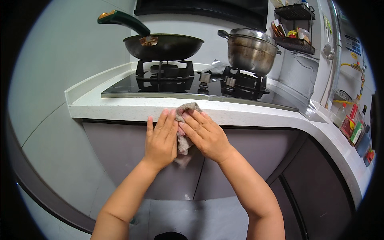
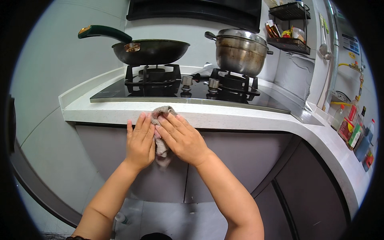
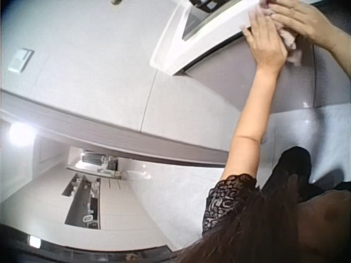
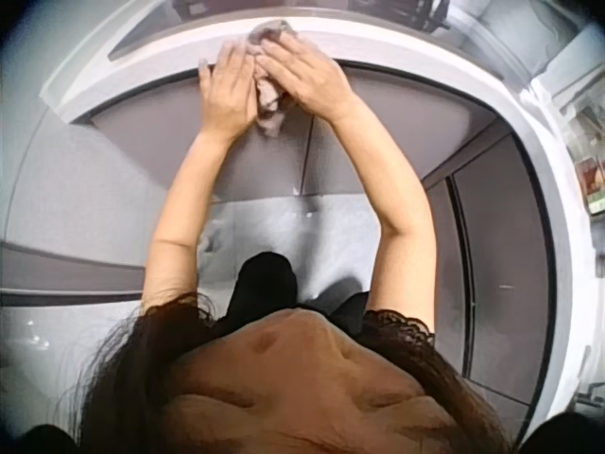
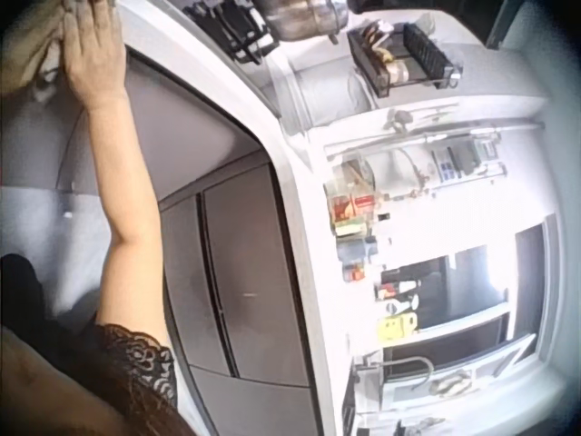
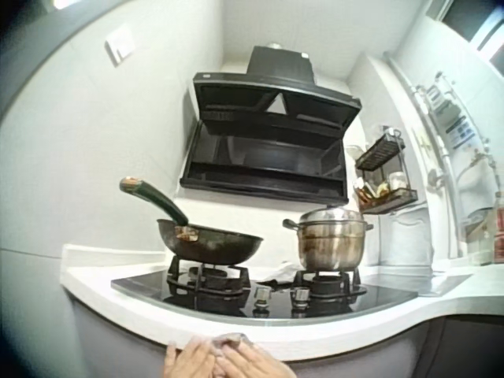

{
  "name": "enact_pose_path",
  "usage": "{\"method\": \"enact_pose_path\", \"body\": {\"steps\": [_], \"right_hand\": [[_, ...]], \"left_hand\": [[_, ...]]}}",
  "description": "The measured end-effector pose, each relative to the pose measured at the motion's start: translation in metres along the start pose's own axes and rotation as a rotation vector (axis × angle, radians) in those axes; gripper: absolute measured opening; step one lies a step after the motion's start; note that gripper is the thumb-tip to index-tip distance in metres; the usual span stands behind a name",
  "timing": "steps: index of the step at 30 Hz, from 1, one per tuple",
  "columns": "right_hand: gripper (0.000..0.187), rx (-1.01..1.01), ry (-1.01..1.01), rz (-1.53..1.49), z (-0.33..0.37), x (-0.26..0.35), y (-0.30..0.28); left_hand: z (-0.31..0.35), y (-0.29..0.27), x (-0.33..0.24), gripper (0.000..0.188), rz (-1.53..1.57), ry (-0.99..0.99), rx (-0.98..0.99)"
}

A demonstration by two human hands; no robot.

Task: The person wipes the kitchen countertop with a cloth, then rinses the cloth in the sink. They continue wiping the countertop with a steel wool pad, focusing on the area around the sink and stove.

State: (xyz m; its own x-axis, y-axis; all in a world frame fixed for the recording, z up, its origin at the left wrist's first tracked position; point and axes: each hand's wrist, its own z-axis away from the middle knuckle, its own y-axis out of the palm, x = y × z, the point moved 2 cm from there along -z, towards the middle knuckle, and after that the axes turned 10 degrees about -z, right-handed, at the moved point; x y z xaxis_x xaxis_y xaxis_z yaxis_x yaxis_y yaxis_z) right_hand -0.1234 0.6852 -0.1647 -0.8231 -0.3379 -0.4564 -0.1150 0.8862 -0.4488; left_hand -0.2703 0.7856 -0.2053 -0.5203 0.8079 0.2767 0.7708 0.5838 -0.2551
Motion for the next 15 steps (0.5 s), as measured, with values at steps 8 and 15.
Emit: {"method": "enact_pose_path", "body": {"steps": [8,15], "right_hand": [[0.031,-0.271,0.334,0.195,0.121,-0.050,-0.077],[0.027,-0.442,0.505,0.139,0.085,-0.009,-0.032]], "left_hand": [[-0.035,0.008,-0.047,0.047,-0.015,0.127,0.066],[-0.069,0.024,-0.084,0.043,0.003,0.258,0.029]]}}
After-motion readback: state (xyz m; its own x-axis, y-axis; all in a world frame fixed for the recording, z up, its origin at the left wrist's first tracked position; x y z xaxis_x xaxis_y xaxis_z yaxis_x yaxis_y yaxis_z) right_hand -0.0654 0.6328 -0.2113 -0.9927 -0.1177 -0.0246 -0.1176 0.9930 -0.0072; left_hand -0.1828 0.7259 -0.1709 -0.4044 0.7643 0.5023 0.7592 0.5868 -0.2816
